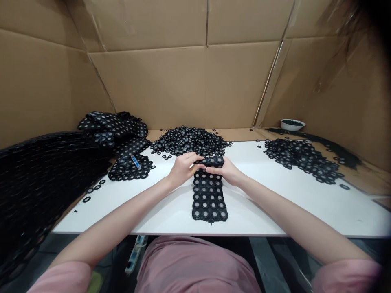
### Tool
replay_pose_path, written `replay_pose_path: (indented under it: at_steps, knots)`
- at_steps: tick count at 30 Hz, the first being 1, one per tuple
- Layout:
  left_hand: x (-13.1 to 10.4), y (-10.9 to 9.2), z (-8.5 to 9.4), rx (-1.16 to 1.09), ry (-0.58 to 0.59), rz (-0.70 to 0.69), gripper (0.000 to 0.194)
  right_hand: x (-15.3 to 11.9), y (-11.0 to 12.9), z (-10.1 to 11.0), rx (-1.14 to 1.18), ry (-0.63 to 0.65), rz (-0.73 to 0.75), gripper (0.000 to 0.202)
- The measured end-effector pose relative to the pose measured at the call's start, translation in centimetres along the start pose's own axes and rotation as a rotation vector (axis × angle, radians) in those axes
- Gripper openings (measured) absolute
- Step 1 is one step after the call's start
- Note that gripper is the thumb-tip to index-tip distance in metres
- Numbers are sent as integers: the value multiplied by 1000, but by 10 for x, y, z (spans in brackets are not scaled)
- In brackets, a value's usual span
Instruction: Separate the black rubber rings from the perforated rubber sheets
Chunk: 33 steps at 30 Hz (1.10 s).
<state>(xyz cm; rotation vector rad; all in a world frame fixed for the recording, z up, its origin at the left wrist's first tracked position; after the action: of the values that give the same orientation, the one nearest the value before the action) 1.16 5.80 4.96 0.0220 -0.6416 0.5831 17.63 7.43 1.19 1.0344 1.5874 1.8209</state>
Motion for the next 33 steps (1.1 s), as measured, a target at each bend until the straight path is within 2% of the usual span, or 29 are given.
replay_pose_path:
  at_steps: [3, 6, 11, 14, 16, 20, 22, 24, 28, 31, 33]
  knots:
    - [1, -2, 0, -79, 3, 62, 9, 0, 0, 0, -1, -13, -2, 41]
    - [3, -1, -2, -200, -2, 191, 4, 0, 1, 0, -34, -18, 3, 36]
    - [4, 2, -8, -338, -29, 322, 6, 1, 2, 0, -149, 10, 55, 36]
    - [6, 2, -8, -282, -11, 310, 7, 1, 2, 0, -206, -33, 52, 31]
    - [8, 1, -4, -209, 15, 252, 4, 0, 2, 0, -231, -56, 42, 30]
    - [10, -2, 7, -117, -5, 133, 18, -1, 5, -1, -231, -61, 60, 29]
    - [10, -2, 9, -148, -1, 143, 19, -1, 7, -1, -255, -60, 77, 27]
    - [10, 0, 6, -256, 21, 220, 15, 0, 7, -1, -306, -60, 82, 26]
    - [11, 16, -7, -611, 0, 453, 16, 4, 6, -2, -404, -82, 48, 22]
    - [17, 42, -10, -835, -162, 612, 21, 4, 4, -3, -374, -113, 46, 23]
    - [20, 66, -6, -874, -306, 707, 25, 3, 1, -3, -313, -136, 18, 28]
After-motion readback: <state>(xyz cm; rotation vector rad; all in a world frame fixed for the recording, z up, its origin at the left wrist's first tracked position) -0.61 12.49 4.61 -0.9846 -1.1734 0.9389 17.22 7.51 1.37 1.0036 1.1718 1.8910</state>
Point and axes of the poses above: each hand's wrist, its own x-axis towards the middle knuckle, its own z-axis out of the back of the hand, y = z × x, the point moved 3 cm from there along x, towards the middle knuckle, and after that the axes turned 13 degrees about y, right-handed, at the moved point
